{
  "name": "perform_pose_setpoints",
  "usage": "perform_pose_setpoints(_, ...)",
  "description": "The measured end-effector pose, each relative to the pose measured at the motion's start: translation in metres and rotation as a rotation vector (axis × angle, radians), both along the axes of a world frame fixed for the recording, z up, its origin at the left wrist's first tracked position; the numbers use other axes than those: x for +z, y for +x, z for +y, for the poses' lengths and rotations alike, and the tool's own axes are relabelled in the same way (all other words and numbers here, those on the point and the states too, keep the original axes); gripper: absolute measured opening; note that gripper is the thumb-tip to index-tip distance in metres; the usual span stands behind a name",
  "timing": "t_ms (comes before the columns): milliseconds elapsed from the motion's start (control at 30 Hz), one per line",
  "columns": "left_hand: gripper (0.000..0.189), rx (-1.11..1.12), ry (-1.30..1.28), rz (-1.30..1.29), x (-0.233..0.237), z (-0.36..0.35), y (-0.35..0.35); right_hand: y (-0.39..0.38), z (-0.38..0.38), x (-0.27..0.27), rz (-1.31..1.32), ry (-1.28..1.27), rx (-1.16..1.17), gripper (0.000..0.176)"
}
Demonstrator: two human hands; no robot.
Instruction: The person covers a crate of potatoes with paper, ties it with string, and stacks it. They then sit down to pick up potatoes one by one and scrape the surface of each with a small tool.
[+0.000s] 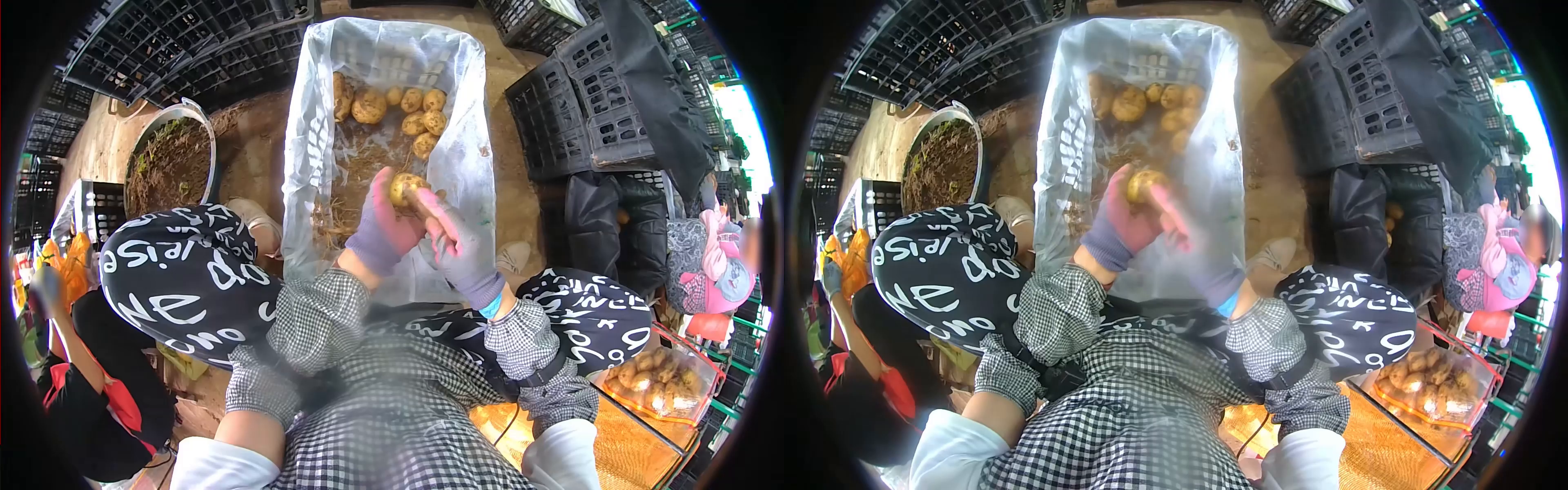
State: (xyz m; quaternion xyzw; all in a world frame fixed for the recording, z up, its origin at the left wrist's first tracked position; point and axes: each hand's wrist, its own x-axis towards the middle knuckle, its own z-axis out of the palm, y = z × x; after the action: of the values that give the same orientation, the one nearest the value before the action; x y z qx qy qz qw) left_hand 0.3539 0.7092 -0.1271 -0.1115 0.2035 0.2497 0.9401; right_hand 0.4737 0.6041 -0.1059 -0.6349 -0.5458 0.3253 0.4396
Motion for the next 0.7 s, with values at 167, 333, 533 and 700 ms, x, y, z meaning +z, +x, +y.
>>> perform_pose_setpoints(167, 0.061, 0.112, 0.554, 0.331, -0.074, -0.007, 0.018, -0.005, 0.008, 0.004, -0.148, 0.17, -0.101, 0.053)
perform_pose_setpoints(333, 0.05, 0.17, 0.676, 0.592, -0.065, -0.01, 0.012, -0.002, 0.005, 0.011, -0.276, 0.101, -0.079, 0.042)
perform_pose_setpoints(533, 0.061, 0.104, 0.081, 0.163, -0.014, -0.005, 0.01, -0.001, 0.01, 0.009, 0.253, 0.009, -0.139, 0.04)
perform_pose_setpoints(700, 0.059, 0.054, -0.117, -0.395, -0.026, -0.008, 0.008, 0.008, 0.012, -0.002, 0.164, 0.033, -0.073, 0.043)
